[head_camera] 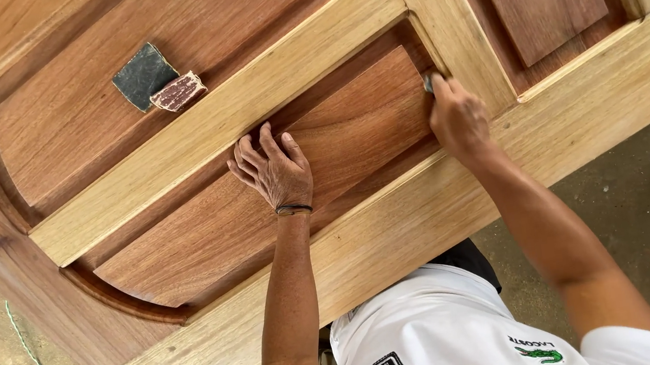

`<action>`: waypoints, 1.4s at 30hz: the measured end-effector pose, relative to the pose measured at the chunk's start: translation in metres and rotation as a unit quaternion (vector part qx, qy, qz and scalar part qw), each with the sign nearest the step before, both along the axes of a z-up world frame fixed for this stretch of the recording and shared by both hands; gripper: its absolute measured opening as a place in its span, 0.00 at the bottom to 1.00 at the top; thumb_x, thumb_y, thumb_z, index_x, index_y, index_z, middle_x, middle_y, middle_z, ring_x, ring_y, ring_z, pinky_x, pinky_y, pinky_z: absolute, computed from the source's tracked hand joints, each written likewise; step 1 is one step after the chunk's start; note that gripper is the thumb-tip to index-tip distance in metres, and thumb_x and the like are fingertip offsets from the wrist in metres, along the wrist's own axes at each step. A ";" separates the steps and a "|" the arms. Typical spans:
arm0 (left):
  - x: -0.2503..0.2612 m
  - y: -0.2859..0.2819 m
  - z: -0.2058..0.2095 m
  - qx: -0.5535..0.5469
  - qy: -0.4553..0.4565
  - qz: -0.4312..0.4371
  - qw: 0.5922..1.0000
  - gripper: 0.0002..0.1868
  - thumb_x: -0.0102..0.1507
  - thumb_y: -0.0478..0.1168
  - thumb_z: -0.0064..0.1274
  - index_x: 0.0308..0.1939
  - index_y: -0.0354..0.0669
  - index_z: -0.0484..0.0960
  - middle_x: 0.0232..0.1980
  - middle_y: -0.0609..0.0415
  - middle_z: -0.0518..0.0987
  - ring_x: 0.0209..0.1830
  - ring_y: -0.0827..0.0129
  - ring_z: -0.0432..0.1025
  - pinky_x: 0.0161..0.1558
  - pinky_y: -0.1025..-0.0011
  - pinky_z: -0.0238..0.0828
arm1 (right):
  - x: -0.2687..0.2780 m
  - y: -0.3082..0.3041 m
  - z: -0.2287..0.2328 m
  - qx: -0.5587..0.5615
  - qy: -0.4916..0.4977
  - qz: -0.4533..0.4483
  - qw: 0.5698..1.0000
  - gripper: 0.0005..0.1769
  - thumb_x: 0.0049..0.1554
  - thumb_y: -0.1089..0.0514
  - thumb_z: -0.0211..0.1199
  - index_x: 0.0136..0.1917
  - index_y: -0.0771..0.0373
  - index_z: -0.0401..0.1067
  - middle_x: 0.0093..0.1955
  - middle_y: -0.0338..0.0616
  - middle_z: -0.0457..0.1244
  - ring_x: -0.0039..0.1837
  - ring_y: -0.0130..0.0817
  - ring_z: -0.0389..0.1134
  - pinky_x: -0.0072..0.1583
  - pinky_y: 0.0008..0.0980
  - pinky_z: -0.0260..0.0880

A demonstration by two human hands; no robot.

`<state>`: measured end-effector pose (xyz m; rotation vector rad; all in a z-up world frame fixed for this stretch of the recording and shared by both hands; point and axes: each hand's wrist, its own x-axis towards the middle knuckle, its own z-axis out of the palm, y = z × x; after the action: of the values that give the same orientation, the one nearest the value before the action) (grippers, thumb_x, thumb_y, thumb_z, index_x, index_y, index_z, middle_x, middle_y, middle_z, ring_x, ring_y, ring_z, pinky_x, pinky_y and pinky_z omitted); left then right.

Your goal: The person sands a wooden headboard using a sanding block. They smooth the surface of the wood, focusing on the edges and curved sections of the furniture piece.

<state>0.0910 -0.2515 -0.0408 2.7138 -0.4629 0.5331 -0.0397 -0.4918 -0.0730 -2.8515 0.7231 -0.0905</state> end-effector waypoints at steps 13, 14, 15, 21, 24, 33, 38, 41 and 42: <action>-0.002 0.002 -0.002 -0.012 0.019 0.002 1.000 0.14 0.58 0.47 0.38 0.44 0.47 0.68 0.45 0.48 0.59 0.52 0.55 0.54 0.55 0.52 0.42 | -0.015 -0.009 0.084 0.088 0.300 0.079 0.947 0.11 0.46 0.59 0.44 0.39 0.60 0.67 0.34 0.53 0.62 0.40 0.51 0.66 0.42 0.47 0.64; -0.002 0.002 -0.001 -0.013 0.026 0.002 1.000 0.14 0.58 0.47 0.38 0.44 0.47 0.68 0.45 0.48 0.58 0.52 0.55 0.54 0.55 0.53 0.41 | -0.025 -0.008 0.090 0.116 0.368 0.069 0.920 0.10 0.44 0.59 0.47 0.38 0.60 0.68 0.33 0.55 0.63 0.40 0.51 0.66 0.43 0.46 0.65; -0.002 0.003 0.000 -0.015 0.024 0.003 1.000 0.14 0.58 0.47 0.38 0.44 0.47 0.68 0.45 0.48 0.58 0.52 0.55 0.54 0.55 0.53 0.41 | -0.027 -0.011 0.094 0.114 0.367 0.070 0.921 0.10 0.44 0.59 0.47 0.38 0.60 0.68 0.33 0.55 0.63 0.40 0.51 0.66 0.43 0.46 0.65; -0.002 0.003 -0.002 -0.012 0.025 0.006 1.000 0.14 0.58 0.47 0.38 0.45 0.48 0.67 0.46 0.49 0.58 0.53 0.55 0.53 0.56 0.53 0.41 | -0.025 -0.013 0.105 0.192 0.235 0.001 0.953 0.09 0.50 0.56 0.49 0.40 0.60 0.67 0.38 0.58 0.62 0.46 0.58 0.60 0.45 0.51 0.60; -0.003 0.003 -0.003 -0.014 0.029 0.000 1.000 0.14 0.58 0.48 0.38 0.45 0.48 0.67 0.45 0.49 0.58 0.53 0.55 0.53 0.56 0.54 0.40 | -0.038 -0.010 0.065 0.125 0.150 0.030 0.980 0.09 0.51 0.59 0.49 0.45 0.55 0.67 0.39 0.52 0.62 0.44 0.50 0.64 0.44 0.46 0.63; -0.002 0.005 -0.005 -0.002 0.004 -0.001 1.000 0.14 0.58 0.47 0.38 0.45 0.47 0.68 0.45 0.49 0.59 0.52 0.56 0.54 0.55 0.53 0.43 | -0.053 -0.001 0.023 0.024 0.102 0.041 0.994 0.15 0.49 0.60 0.44 0.50 0.57 0.63 0.35 0.48 0.59 0.35 0.49 0.65 0.37 0.45 0.66; -0.003 0.002 -0.005 0.002 0.008 0.003 1.000 0.14 0.59 0.47 0.38 0.45 0.49 0.67 0.46 0.50 0.58 0.53 0.56 0.54 0.55 0.54 0.43 | -0.055 -0.002 0.023 0.003 0.092 0.048 0.995 0.11 0.49 0.60 0.43 0.46 0.57 0.61 0.33 0.47 0.57 0.34 0.50 0.64 0.37 0.43 0.65; -0.003 -0.002 0.008 0.009 -0.002 0.011 1.000 0.14 0.56 0.46 0.43 0.45 0.50 0.67 0.45 0.50 0.60 0.51 0.58 0.55 0.53 0.55 0.46 | -0.042 -0.002 0.022 0.071 0.004 -0.016 0.997 0.06 0.50 0.64 0.42 0.40 0.61 0.60 0.32 0.53 0.57 0.37 0.55 0.63 0.38 0.47 0.62; -0.003 -0.002 0.008 -0.010 -0.013 0.005 1.000 0.14 0.56 0.46 0.43 0.45 0.50 0.67 0.45 0.50 0.60 0.51 0.58 0.55 0.53 0.55 0.46 | -0.031 -0.003 0.013 0.053 -0.007 -0.021 0.998 0.06 0.50 0.64 0.42 0.40 0.61 0.60 0.32 0.53 0.57 0.37 0.55 0.63 0.38 0.47 0.62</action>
<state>0.0879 -0.2536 -0.0329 2.6947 -0.4485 0.5729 -0.0710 -0.4943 -0.0596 -2.7333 0.7627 -0.0770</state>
